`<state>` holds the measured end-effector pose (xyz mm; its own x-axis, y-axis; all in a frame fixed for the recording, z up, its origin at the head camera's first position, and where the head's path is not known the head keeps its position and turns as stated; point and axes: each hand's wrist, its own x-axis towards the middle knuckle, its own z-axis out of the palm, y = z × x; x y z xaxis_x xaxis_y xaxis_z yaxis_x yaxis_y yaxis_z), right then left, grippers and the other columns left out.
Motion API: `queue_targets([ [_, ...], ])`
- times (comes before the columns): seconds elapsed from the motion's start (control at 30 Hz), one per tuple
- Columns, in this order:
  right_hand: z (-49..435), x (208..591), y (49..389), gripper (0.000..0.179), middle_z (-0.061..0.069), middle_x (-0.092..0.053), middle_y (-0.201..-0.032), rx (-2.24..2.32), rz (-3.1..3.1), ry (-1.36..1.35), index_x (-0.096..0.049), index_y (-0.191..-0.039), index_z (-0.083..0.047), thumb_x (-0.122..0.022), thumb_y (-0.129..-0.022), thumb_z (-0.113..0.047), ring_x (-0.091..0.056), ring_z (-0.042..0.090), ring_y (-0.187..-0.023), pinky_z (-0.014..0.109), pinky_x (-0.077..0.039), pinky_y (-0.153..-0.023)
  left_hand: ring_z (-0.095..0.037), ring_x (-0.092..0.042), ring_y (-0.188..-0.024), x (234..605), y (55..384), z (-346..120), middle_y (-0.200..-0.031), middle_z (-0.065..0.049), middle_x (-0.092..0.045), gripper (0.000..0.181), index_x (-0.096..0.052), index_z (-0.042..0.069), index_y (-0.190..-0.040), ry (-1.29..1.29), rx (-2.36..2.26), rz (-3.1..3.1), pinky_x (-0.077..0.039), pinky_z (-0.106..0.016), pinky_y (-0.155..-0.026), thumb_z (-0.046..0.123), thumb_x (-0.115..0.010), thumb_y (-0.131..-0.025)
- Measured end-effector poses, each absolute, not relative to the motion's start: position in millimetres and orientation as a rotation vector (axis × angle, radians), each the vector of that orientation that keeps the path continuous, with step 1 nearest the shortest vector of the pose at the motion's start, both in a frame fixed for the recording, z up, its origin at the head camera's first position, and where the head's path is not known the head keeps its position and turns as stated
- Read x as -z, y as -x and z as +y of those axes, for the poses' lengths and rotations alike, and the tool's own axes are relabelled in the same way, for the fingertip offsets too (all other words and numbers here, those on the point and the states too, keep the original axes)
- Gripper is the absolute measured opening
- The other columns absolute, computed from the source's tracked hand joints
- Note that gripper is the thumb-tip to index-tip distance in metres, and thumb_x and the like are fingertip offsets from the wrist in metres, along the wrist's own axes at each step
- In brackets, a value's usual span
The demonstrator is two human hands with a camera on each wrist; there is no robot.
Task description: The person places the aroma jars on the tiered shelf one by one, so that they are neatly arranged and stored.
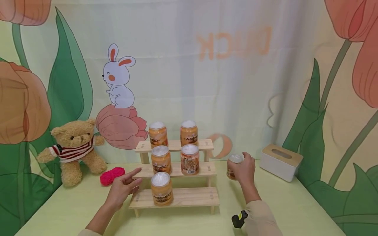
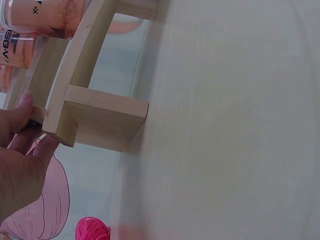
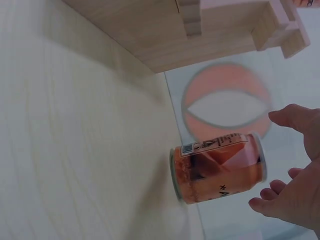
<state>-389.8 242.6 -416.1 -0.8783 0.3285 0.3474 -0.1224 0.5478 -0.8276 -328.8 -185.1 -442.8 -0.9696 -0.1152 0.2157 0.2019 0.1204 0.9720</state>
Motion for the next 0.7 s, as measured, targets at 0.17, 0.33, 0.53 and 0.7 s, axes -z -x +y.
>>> queue_targets([
  [0.17,246,422,402,0.084,0.035,-0.041,-0.142,-1.35,-2.339,0.18,-0.033,-0.147,0.012,-0.076,-0.086,-0.024,-0.044,0.048,-0.125,0.058,-0.04,-0.101,-0.017,-0.061,-0.074,441,329,-185,-0.096,-0.012,-0.074,0.047,-0.063,0.006,-0.136,0.075,1.94,-2.164,-0.052,-0.024,-0.062,0.001,-0.072,-0.09],
  [0.33,248,431,411,0.09,0.032,-0.04,-0.144,-1.429,-2.341,0.16,-0.023,-0.153,0.009,-0.075,-0.087,-0.024,-0.047,0.044,-0.123,0.056,-0.044,-0.098,-0.018,-0.063,-0.075,441,329,-185,-0.097,-0.014,-0.074,0.046,-0.063,0.005,-0.135,0.078,1.934,-2.163,-0.053,-0.024,-0.063,0.001,-0.072,-0.09],
  [0.53,252,441,416,0.091,0.031,-0.039,-0.145,-1.506,-2.373,0.172,-0.019,-0.155,0.006,-0.072,-0.09,-0.028,-0.044,0.042,-0.126,0.054,-0.045,-0.099,-0.018,-0.063,-0.077,442,330,-186,-0.098,-0.014,-0.074,0.047,-0.062,0.006,-0.136,0.081,1.932,-2.169,-0.053,-0.024,-0.063,0.001,-0.072,-0.09],
  [0.7,257,452,421,0.081,0.028,-0.041,-0.142,-1.686,-2.334,0.121,-0.025,-0.153,0.005,-0.071,-0.093,-0.026,-0.046,0.041,-0.124,0.045,-0.055,-0.085,-0.016,-0.061,-0.075,443,330,-186,-0.098,-0.014,-0.074,0.047,-0.063,0.006,-0.136,0.07,1.937,-2.168,-0.051,-0.023,-0.062,0.001,-0.072,-0.09],
])
